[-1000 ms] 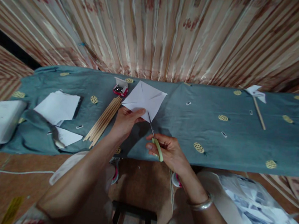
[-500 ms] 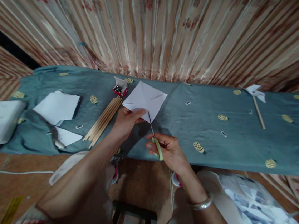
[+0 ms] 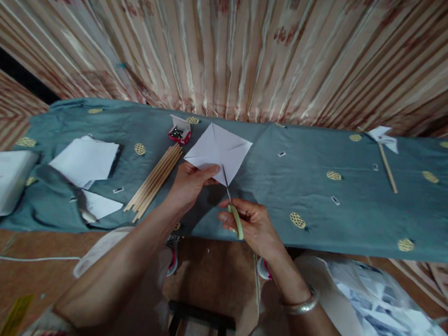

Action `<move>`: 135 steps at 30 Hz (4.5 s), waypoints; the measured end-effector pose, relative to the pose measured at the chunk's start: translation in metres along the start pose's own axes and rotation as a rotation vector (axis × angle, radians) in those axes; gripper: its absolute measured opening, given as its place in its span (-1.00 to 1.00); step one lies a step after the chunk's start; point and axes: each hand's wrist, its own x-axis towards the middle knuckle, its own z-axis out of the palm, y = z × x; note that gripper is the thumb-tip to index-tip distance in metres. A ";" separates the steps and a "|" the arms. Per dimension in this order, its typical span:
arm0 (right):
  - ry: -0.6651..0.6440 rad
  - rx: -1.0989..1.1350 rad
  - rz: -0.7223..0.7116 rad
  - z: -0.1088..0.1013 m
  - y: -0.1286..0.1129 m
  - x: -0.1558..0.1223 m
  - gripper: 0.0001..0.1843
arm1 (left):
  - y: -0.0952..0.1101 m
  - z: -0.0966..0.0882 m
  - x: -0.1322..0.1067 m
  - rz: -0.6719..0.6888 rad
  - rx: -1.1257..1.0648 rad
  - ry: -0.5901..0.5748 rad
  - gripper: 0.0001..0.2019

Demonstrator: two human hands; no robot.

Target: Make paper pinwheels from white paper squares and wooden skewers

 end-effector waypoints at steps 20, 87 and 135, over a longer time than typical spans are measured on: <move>0.011 -0.002 -0.011 0.000 0.002 0.001 -0.55 | -0.001 0.001 -0.002 -0.013 0.046 -0.009 -0.86; 0.067 0.041 -0.006 0.003 0.001 0.002 -0.54 | -0.005 0.002 -0.003 -0.016 0.091 -0.024 -0.88; 0.548 -1.324 -0.092 -0.077 0.014 -0.016 -0.64 | -0.024 0.003 -0.002 -0.053 0.299 -0.131 -0.95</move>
